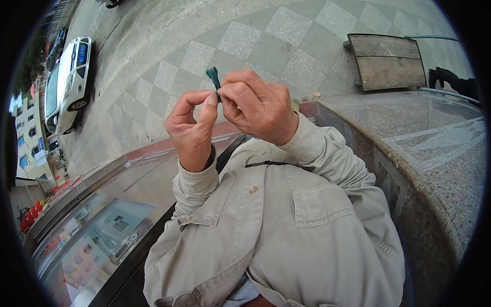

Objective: The person assembles and trims blue straps using pliers in a manufacturing workshop.

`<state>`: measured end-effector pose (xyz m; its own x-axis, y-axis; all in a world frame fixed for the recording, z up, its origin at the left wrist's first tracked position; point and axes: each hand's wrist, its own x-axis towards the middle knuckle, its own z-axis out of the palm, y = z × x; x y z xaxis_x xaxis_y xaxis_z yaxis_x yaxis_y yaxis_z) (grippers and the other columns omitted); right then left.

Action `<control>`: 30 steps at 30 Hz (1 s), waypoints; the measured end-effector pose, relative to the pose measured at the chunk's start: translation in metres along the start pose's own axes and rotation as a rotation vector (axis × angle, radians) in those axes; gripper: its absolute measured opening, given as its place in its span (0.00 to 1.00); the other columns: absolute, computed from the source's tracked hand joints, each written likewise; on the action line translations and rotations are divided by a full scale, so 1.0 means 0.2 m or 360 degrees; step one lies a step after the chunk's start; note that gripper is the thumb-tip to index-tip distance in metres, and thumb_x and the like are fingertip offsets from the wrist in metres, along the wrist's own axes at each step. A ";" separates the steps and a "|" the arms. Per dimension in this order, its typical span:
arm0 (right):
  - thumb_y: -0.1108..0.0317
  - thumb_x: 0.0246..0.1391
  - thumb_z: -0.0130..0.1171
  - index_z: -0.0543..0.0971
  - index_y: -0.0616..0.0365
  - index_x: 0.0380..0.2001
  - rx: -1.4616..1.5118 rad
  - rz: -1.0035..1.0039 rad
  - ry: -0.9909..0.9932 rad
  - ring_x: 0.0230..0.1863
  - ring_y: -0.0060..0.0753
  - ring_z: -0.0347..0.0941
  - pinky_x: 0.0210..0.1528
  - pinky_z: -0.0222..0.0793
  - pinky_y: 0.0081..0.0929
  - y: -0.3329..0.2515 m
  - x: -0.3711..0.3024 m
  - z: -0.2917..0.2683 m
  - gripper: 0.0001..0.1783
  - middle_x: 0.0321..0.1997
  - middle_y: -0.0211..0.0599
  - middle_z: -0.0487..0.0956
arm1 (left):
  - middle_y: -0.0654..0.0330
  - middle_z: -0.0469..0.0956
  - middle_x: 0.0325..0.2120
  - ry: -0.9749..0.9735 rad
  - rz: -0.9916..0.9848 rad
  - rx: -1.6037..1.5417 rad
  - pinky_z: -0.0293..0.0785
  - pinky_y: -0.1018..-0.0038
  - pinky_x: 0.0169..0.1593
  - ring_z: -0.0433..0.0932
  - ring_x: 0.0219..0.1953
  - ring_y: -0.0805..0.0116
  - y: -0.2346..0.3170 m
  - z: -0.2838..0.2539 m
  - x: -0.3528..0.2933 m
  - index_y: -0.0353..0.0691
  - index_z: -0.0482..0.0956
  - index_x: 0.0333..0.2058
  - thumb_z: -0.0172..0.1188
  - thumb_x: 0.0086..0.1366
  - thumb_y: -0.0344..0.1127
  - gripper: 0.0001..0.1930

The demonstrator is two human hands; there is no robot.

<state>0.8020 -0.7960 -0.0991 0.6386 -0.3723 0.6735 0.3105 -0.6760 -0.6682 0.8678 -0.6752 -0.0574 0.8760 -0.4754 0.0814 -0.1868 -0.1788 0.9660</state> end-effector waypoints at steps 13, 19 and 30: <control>0.81 0.45 0.59 0.73 0.63 0.35 0.0383 0.0036 0.0024 0.31 0.32 0.73 0.33 0.70 0.23 -0.05 0.05 -0.06 0.11 0.31 0.41 0.76 | 0.63 0.79 0.25 0.0282 0.0498 0.0324 0.64 0.71 0.48 0.75 0.28 0.73 0.18 -0.06 -0.05 0.37 0.79 0.29 0.64 0.53 0.22 0.05; 0.81 0.46 0.59 0.73 0.62 0.35 0.0352 0.0018 0.0026 0.31 0.32 0.73 0.33 0.69 0.23 -0.06 0.05 -0.04 0.11 0.32 0.41 0.76 | 0.62 0.80 0.26 0.0107 0.0517 0.0476 0.61 0.62 0.53 0.78 0.30 0.70 0.14 -0.04 -0.08 0.38 0.80 0.30 0.65 0.51 0.22 0.07; 0.79 0.51 0.56 0.72 0.65 0.36 0.0854 0.0295 -0.0149 0.36 0.29 0.70 0.38 0.68 0.22 -0.03 0.01 -0.02 0.08 0.37 0.43 0.73 | 0.58 0.80 0.30 -0.0046 -0.0351 -0.0552 0.76 0.73 0.42 0.79 0.32 0.74 0.14 -0.05 -0.06 0.30 0.78 0.34 0.59 0.60 0.24 0.04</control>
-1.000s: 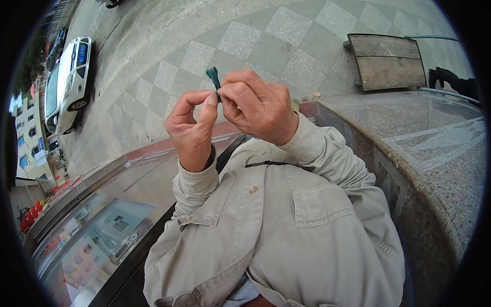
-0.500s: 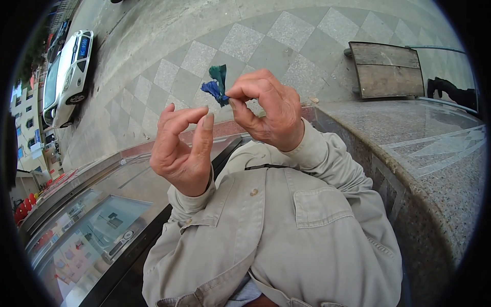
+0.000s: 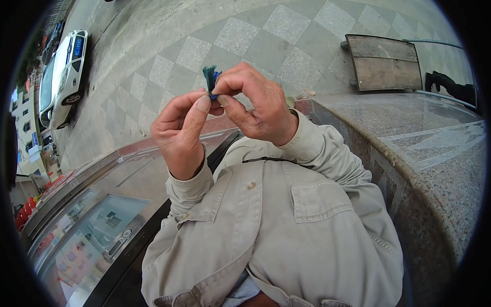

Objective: The person assembles and trims blue straps using pliers in a manufacturing workshop.

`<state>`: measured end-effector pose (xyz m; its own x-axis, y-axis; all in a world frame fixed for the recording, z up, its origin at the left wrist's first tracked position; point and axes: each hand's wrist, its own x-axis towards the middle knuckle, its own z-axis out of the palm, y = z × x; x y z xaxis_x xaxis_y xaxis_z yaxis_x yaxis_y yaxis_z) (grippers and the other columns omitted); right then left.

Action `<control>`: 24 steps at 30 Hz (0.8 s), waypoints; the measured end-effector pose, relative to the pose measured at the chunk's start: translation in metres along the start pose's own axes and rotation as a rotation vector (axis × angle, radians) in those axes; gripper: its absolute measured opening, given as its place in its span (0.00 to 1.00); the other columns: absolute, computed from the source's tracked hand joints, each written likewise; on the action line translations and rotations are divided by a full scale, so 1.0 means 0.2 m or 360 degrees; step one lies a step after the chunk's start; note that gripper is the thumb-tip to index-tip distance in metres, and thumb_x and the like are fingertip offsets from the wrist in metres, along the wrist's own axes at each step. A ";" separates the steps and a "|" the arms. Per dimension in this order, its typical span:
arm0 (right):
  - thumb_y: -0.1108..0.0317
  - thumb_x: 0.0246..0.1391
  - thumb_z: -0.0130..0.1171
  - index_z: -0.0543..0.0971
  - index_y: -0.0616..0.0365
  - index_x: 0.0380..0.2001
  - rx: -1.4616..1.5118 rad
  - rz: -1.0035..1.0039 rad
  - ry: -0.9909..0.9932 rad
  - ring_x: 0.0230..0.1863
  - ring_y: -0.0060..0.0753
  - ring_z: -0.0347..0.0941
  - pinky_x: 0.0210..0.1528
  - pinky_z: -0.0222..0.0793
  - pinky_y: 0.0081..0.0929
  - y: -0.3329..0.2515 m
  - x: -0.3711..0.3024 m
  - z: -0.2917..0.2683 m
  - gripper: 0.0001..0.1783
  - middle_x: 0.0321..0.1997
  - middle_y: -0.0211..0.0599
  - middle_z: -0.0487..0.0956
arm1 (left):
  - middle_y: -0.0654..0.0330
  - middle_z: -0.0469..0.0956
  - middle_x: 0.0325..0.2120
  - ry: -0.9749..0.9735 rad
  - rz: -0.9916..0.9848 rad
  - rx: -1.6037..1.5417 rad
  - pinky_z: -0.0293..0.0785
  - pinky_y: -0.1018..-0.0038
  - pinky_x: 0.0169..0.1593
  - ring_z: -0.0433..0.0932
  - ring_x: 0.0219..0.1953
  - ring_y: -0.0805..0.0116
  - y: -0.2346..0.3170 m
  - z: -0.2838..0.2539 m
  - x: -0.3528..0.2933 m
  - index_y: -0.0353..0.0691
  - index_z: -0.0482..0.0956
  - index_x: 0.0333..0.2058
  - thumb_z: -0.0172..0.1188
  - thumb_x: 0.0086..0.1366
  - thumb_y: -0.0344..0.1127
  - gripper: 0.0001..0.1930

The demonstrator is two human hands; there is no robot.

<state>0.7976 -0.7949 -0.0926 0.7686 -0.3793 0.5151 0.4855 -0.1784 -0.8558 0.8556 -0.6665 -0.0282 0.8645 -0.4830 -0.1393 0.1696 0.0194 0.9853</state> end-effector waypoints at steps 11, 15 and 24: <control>0.76 0.54 0.55 0.73 0.66 0.36 0.0825 0.0893 0.0102 0.29 0.17 0.71 0.32 0.69 0.14 -0.06 0.03 -0.01 0.07 0.32 0.33 0.76 | 0.57 0.78 0.32 -0.0015 0.0410 0.0366 0.74 0.79 0.35 0.77 0.31 0.72 -0.09 -0.02 0.02 0.30 0.78 0.38 0.59 0.58 0.21 0.08; 0.74 0.54 0.56 0.75 0.65 0.35 0.0907 0.1100 0.0077 0.24 0.14 0.71 0.27 0.69 0.12 -0.08 0.06 -0.03 0.06 0.29 0.30 0.76 | 0.58 0.77 0.30 0.0005 0.0678 0.0740 0.71 0.73 0.41 0.75 0.32 0.71 -0.10 -0.02 0.03 0.34 0.80 0.38 0.61 0.55 0.21 0.10; 0.73 0.54 0.57 0.76 0.64 0.34 0.0774 0.1081 0.0097 0.22 0.11 0.69 0.23 0.66 0.09 -0.07 0.06 -0.04 0.06 0.28 0.30 0.76 | 0.61 0.76 0.31 -0.0009 0.0939 0.1130 0.49 0.53 0.61 0.75 0.35 0.67 -0.14 -0.05 0.05 0.40 0.81 0.35 0.62 0.53 0.24 0.09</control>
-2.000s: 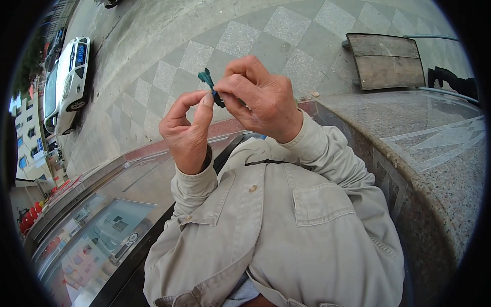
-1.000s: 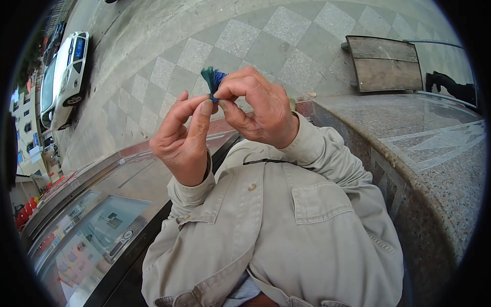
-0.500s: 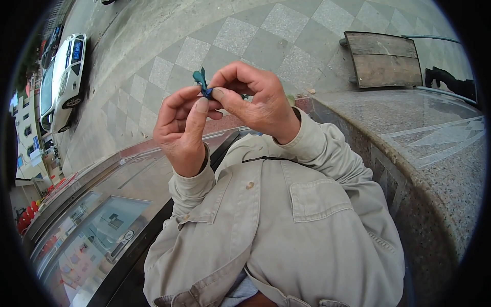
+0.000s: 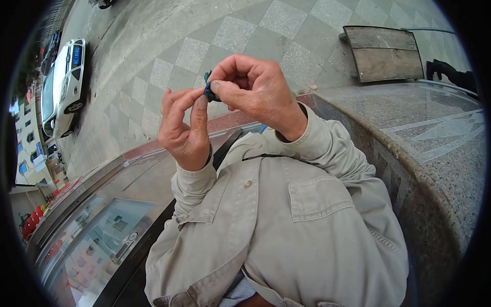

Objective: The person assembles and trims blue straps using pliers in a manufacturing workshop.

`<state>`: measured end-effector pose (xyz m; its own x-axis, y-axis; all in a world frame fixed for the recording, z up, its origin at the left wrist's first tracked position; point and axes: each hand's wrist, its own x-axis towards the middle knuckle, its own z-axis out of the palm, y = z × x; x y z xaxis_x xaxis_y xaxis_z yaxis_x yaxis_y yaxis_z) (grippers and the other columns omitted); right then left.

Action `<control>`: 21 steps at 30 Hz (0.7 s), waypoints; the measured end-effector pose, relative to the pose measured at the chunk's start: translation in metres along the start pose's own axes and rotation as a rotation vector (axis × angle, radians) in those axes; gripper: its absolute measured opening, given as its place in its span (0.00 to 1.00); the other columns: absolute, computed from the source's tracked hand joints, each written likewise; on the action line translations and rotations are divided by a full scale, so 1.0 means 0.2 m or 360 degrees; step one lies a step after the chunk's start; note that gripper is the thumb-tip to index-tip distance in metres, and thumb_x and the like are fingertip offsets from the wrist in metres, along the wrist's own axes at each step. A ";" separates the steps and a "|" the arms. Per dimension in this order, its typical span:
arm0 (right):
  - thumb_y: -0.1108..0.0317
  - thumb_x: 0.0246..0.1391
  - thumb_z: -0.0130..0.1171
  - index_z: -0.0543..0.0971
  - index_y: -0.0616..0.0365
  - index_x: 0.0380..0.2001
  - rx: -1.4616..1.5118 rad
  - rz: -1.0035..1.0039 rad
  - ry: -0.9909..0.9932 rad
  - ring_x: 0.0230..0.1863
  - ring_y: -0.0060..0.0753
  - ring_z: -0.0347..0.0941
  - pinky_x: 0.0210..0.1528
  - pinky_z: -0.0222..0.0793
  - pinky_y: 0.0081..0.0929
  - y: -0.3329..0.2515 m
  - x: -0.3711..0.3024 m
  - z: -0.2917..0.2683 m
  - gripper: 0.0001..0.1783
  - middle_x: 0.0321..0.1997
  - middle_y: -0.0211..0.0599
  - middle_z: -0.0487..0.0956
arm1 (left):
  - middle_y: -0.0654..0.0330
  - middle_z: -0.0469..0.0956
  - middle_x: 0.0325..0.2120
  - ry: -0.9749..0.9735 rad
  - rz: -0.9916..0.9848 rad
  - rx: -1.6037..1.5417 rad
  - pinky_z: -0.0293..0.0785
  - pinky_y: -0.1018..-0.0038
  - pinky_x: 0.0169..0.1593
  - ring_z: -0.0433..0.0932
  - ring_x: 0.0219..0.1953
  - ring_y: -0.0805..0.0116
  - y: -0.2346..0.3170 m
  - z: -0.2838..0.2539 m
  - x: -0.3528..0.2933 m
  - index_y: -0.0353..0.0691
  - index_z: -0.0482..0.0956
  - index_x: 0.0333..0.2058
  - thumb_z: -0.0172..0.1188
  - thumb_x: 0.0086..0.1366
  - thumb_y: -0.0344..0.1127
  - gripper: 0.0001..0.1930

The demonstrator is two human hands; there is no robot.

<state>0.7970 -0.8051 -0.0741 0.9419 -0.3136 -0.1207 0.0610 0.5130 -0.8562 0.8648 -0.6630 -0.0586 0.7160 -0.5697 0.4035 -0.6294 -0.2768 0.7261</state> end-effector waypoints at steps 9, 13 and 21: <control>0.74 0.53 0.58 0.75 0.64 0.33 0.0009 0.0062 0.0005 0.22 0.10 0.68 0.22 0.64 0.09 -0.02 0.00 0.00 0.05 0.28 0.28 0.76 | 0.62 0.78 0.33 0.0031 -0.0086 -0.0101 0.46 0.53 0.63 0.75 0.38 0.68 0.04 0.04 0.01 0.40 0.79 0.33 0.62 0.54 0.25 0.07; 0.74 0.52 0.59 0.75 0.64 0.33 0.0033 0.0111 0.0000 0.23 0.10 0.68 0.22 0.64 0.09 -0.02 0.00 -0.01 0.05 0.29 0.28 0.76 | 0.63 0.79 0.32 -0.0041 -0.0119 -0.0162 0.46 0.53 0.63 0.76 0.36 0.70 0.00 0.02 -0.01 0.39 0.79 0.34 0.61 0.57 0.26 0.05; 0.78 0.48 0.61 0.75 0.62 0.32 -0.0879 -0.0640 0.0299 0.23 0.13 0.68 0.22 0.62 0.11 0.04 0.01 0.01 0.07 0.28 0.29 0.75 | 0.64 0.80 0.26 -0.0036 -0.0437 -0.0395 0.51 0.56 0.62 0.77 0.29 0.74 0.00 0.01 -0.02 0.38 0.80 0.35 0.61 0.58 0.27 0.05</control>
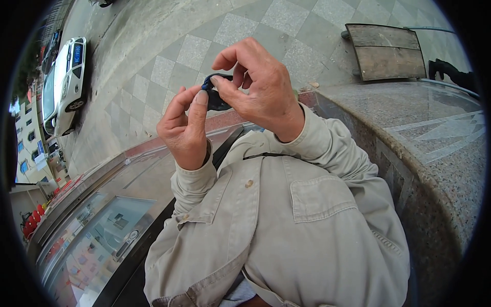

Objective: The person assembles and trims blue straps using pliers in a manufacturing workshop.

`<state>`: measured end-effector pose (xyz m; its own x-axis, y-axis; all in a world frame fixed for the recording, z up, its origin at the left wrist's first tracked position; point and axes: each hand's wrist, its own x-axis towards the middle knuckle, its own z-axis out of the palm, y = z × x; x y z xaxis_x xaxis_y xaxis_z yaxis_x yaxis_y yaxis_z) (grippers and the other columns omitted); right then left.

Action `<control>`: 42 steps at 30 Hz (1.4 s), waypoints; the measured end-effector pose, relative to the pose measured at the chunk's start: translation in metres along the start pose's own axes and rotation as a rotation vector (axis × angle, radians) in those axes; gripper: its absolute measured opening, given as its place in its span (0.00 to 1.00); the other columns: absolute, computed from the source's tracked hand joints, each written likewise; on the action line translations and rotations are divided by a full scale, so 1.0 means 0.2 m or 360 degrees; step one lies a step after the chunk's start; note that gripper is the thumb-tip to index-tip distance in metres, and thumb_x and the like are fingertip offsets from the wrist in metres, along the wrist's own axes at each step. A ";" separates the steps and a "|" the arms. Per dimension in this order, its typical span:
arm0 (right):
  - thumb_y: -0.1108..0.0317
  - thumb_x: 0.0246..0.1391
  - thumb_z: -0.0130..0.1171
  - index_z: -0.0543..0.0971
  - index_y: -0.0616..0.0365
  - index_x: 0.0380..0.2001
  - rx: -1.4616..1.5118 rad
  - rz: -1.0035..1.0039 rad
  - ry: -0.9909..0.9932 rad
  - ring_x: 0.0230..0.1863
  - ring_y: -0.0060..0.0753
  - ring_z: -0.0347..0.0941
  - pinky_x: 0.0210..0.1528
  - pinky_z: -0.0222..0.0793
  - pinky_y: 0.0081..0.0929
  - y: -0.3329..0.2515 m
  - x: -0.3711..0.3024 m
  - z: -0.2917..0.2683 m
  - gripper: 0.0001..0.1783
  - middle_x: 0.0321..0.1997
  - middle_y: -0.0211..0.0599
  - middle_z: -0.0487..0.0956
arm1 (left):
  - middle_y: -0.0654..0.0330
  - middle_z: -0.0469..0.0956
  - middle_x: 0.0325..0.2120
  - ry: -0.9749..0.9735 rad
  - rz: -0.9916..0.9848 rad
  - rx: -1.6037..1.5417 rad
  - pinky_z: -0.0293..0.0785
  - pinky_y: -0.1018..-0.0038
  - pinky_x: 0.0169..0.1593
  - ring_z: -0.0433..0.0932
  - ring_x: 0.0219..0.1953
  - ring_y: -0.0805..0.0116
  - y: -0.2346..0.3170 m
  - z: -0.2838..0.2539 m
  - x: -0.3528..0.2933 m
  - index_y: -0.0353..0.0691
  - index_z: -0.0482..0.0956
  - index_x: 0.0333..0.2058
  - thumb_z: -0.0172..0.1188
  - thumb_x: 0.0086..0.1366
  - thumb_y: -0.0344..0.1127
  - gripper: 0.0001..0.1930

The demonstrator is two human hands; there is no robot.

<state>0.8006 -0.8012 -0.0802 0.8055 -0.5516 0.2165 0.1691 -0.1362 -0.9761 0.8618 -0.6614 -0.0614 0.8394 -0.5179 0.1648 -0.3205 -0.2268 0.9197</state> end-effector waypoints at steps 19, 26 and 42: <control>0.83 0.45 0.62 0.78 0.63 0.30 -0.0246 -0.0344 0.0000 0.22 0.16 0.69 0.21 0.63 0.14 0.00 -0.04 0.05 0.07 0.28 0.33 0.75 | 0.64 0.78 0.27 0.0201 0.0501 0.0729 0.53 0.57 0.60 0.77 0.30 0.69 0.03 0.01 0.00 0.40 0.81 0.36 0.62 0.51 0.22 0.12; 0.83 0.45 0.61 0.78 0.64 0.30 -0.0246 -0.0363 0.0000 0.22 0.16 0.68 0.21 0.63 0.14 -0.01 -0.04 0.02 0.07 0.28 0.34 0.75 | 0.65 0.78 0.28 0.0207 0.0719 0.0965 0.52 0.56 0.60 0.76 0.31 0.72 0.04 0.02 0.01 0.40 0.81 0.36 0.63 0.49 0.22 0.13; 0.82 0.50 0.56 0.75 0.63 0.30 0.0639 0.0520 0.0055 0.26 0.10 0.66 0.23 0.61 0.11 0.09 -0.01 -0.06 0.04 0.28 0.26 0.73 | 0.64 0.77 0.27 -0.0123 0.0672 0.0601 0.55 0.58 0.57 0.76 0.31 0.70 -0.06 0.13 0.17 0.40 0.79 0.34 0.61 0.48 0.20 0.13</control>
<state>0.7951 -0.8128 -0.0987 0.8346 -0.5405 -0.1067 0.1223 0.3705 -0.9207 0.8818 -0.6984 -0.0756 0.5747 -0.6830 0.4507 -0.7676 -0.2589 0.5863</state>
